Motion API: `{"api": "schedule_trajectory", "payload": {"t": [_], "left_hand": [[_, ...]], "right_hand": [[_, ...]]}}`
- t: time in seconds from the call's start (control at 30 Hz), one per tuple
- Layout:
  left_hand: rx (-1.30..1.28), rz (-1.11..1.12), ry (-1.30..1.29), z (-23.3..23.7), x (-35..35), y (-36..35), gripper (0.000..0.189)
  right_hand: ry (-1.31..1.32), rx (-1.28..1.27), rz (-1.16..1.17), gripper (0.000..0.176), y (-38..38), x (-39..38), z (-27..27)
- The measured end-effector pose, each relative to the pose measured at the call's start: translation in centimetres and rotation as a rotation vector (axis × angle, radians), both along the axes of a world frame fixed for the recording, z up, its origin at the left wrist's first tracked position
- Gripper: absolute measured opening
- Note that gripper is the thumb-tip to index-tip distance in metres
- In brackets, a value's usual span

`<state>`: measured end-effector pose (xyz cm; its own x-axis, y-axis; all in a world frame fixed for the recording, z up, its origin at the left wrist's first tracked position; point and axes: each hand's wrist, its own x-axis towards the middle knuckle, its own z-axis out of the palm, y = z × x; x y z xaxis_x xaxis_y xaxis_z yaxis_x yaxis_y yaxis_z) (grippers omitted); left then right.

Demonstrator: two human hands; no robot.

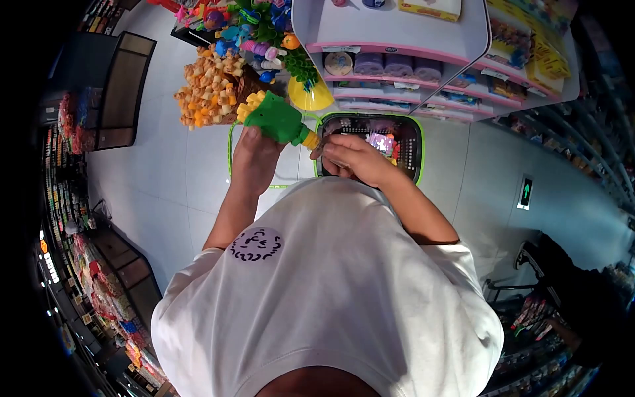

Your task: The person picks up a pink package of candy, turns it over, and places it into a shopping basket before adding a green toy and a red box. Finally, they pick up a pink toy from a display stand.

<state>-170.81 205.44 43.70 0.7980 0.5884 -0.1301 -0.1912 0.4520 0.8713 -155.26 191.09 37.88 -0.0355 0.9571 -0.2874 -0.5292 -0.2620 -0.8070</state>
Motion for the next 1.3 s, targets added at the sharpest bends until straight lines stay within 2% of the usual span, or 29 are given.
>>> {"api": "schedule_trajectory", "payload": {"t": [0.07, 0.13, 0.2, 0.27, 0.37, 0.9, 0.97, 1.3], "left_hand": [[0.010, 0.023, 0.000, 0.4, 0.4, -0.4, 0.070], [0.002, 0.048, -0.033, 1.2, 0.9, -0.8, 0.077], [0.008, 0.043, -0.024, 1.3, 0.8, -0.6, 0.073], [0.013, 0.042, -0.014, 1.2, 0.6, -0.5, 0.068], [0.013, 0.088, 0.110, 0.9, 0.5, -0.6, 0.067], [0.051, 0.141, 0.166, 0.6, -0.7, -0.4, 0.065], [0.046, 0.146, 0.166, 0.5, -0.8, -0.4, 0.065], [-0.002, 0.153, 0.148, -0.1, -0.5, 0.2, 0.067]], "right_hand": [[0.104, 0.076, 0.073, 0.031, 0.0, 0.0, -0.2], [0.054, 0.068, 0.112, 0.030, 0.1, 0.3, -0.1], [0.004, 0.061, 0.153, 0.029, 0.2, 0.1, 0.5], [-0.085, 0.055, 0.078, 0.026, 0.4, -0.6, 1.5], [-0.197, 0.063, 0.069, 0.022, 1.0, -1.0, 1.6], [-0.227, 0.102, 0.077, 0.022, 1.8, -2.0, 1.0], [-0.344, 0.051, 0.095, 0.023, 1.9, -2.1, 1.5], [-0.447, 0.008, 0.149, 0.023, 2.2, -1.5, 1.5]]}}
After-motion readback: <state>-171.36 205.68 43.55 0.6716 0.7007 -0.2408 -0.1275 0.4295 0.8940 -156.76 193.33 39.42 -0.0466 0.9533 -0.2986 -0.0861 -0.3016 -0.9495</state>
